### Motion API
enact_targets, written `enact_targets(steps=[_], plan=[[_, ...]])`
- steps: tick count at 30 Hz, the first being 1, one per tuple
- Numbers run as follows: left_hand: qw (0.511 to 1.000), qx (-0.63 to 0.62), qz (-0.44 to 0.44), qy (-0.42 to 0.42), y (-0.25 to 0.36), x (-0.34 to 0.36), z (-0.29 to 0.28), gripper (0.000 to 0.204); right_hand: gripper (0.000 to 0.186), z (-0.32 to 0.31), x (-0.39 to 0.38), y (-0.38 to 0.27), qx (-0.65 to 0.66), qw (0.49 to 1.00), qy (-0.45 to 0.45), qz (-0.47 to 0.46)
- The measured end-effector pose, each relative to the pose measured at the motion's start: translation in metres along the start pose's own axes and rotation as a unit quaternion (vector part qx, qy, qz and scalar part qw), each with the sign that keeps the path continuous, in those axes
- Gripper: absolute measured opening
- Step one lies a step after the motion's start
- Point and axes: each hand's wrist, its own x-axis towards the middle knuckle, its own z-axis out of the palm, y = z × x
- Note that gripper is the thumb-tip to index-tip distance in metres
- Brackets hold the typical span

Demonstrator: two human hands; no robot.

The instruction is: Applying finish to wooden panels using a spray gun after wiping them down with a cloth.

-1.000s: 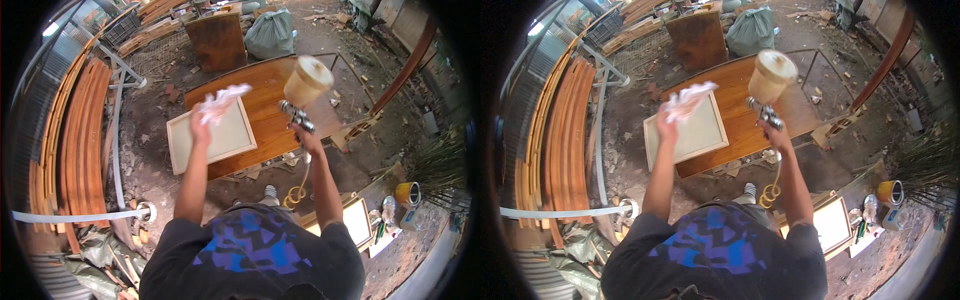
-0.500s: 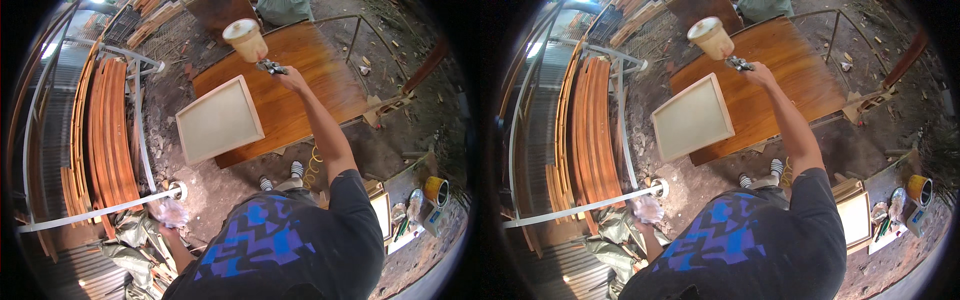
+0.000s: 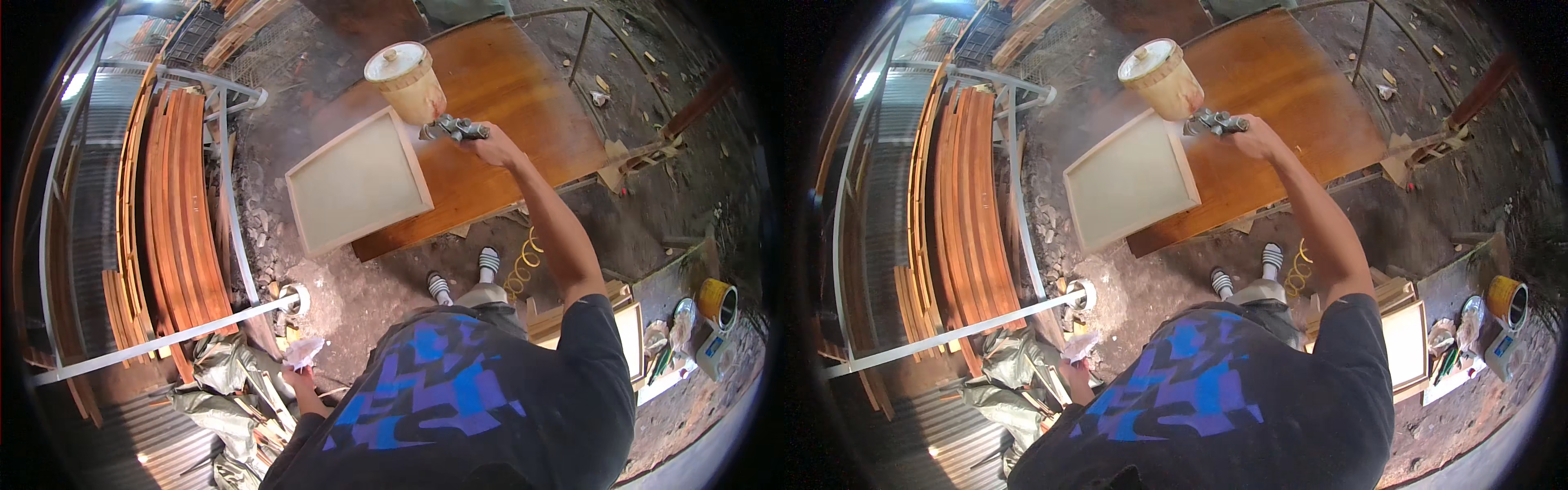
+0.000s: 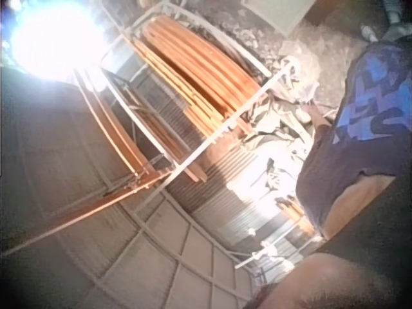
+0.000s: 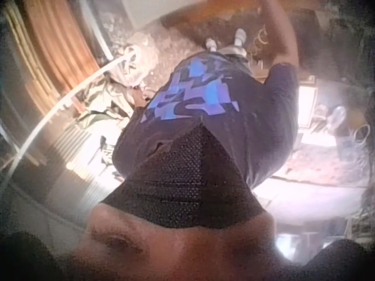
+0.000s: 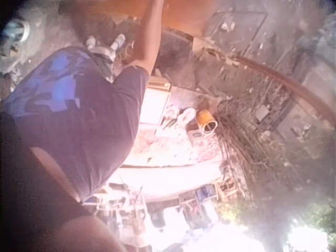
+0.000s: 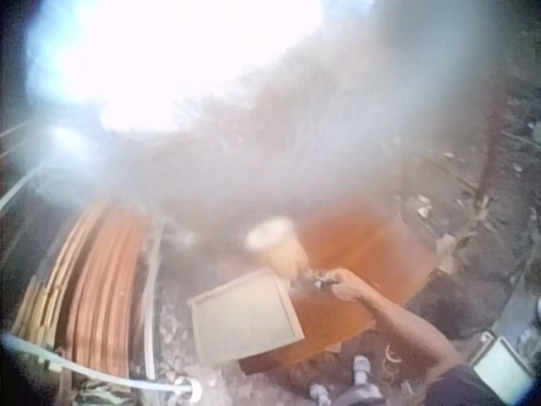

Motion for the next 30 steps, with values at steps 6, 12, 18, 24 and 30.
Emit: enact_targets(steps=[6, 12, 18, 24, 30], plan=[[0.998, -0.046, -0.005, -0.038, 0.009, 0.002, 0.065, 0.043, 0.028, 0.009, -0.072, 0.018, 0.030, 0.999, -0.013, 0.026], [0.996, 0.006, -0.010, -0.090, 0.012, 0.019, 0.086, 0.052, 0.021, 0.028, -0.129, 0.004, 0.024, 0.999, -0.024, 0.001], [0.986, 0.031, -0.012, -0.161, 0.008, 0.033, 0.085, 0.050, 0.020, 0.061, -0.181, -0.027, 0.092, 0.980, -0.106, 0.144], [0.986, -0.005, -0.051, -0.157, -0.001, 0.081, 0.026, 0.036, 0.020, 0.124, -0.218, -0.041, 0.038, 0.992, 0.099, 0.062], [0.987, -0.020, -0.102, -0.123, -0.024, 0.184, -0.107, 0.038, 0.036, 0.173, -0.192, -0.060, -0.121, 0.957, 0.256, 0.058]])
